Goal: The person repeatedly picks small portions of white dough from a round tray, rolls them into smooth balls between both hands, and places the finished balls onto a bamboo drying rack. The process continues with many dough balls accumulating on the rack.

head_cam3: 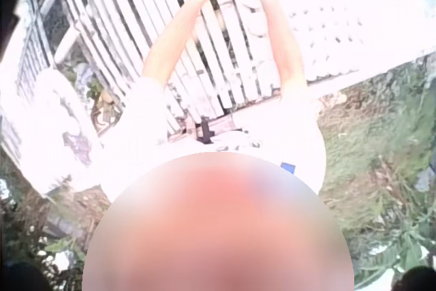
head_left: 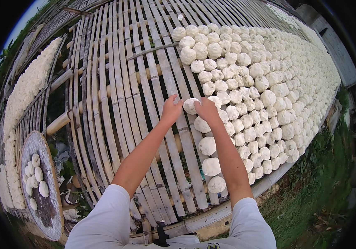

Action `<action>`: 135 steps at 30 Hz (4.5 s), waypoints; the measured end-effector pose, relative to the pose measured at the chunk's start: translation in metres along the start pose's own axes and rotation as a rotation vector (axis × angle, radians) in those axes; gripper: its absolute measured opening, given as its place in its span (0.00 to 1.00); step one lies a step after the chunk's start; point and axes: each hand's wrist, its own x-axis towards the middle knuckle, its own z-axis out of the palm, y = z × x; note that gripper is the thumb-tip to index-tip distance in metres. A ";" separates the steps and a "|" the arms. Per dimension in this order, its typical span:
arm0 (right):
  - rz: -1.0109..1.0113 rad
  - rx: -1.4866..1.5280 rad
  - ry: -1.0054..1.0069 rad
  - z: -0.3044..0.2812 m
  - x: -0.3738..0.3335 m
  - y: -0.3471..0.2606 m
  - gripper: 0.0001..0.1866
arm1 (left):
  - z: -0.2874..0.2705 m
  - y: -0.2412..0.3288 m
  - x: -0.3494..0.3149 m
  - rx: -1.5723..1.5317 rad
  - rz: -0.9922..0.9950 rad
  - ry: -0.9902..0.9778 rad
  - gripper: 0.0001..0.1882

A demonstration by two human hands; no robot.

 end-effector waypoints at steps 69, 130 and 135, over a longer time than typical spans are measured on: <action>-0.525 0.579 -0.488 0.445 -0.435 -0.577 0.25 | -0.677 -0.218 -0.450 0.520 0.379 0.561 0.47; -0.646 1.415 -0.021 0.243 -0.651 -0.480 0.30 | -0.558 -0.060 -0.566 -1.675 0.030 -0.130 0.35; -0.264 1.460 -0.188 0.220 -0.622 -0.481 0.30 | -0.560 -0.044 -0.543 -1.473 -0.066 0.005 0.33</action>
